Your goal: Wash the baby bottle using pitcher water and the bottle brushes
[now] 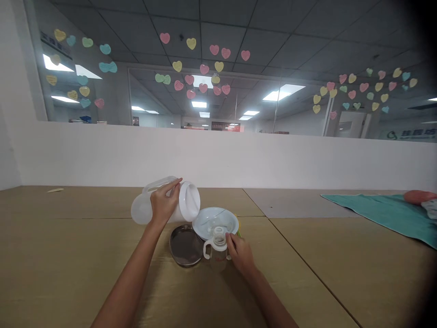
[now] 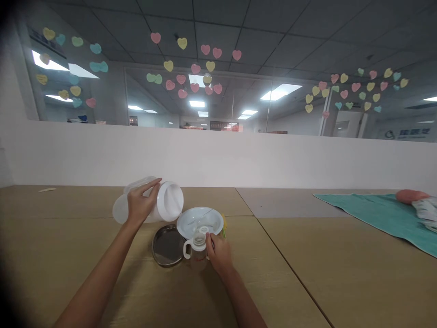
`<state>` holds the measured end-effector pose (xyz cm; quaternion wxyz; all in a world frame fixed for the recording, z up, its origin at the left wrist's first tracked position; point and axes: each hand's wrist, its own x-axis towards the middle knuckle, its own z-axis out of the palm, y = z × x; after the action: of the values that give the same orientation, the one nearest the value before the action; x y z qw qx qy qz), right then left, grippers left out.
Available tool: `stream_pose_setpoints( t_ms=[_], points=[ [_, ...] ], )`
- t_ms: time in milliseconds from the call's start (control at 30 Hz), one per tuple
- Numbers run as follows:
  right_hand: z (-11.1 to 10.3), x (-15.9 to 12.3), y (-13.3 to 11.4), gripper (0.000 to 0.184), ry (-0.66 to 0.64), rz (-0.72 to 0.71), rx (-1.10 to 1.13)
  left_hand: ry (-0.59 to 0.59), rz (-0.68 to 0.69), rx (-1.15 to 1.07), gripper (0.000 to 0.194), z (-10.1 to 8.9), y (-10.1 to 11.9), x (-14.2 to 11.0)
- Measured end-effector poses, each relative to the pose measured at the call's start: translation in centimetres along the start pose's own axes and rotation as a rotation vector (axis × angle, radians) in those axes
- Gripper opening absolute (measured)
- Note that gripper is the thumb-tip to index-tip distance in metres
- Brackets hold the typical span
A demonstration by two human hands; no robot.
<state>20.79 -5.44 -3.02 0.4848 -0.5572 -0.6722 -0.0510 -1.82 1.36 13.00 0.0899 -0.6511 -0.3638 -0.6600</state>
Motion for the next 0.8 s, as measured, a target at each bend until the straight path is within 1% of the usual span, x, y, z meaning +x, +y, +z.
stream_pose_setpoints(
  t_ms=[67, 267, 533, 800],
  points=[
    [0.09, -0.03, 0.15, 0.049, 0.001, -0.004, -0.012, -0.017, 0.015, 0.004, 0.024, 0.14, 0.10, -0.12],
    [0.23, 0.01, 0.27, 0.050, 0.018, -0.029, -0.041, -0.047, 0.006, 0.012, 0.025, 0.38, 0.19, -0.31],
    [0.11, 0.04, 0.12, 0.049, 0.017, -0.032, -0.079, -0.086, 0.065, 0.010, 0.025, 0.60, 0.47, -0.48],
    [-0.07, 0.18, -0.10, 0.050, 0.004, -0.034, -0.063, -0.140, 0.116, 0.026, 0.024, 0.84, 0.51, -0.71]
  ],
)
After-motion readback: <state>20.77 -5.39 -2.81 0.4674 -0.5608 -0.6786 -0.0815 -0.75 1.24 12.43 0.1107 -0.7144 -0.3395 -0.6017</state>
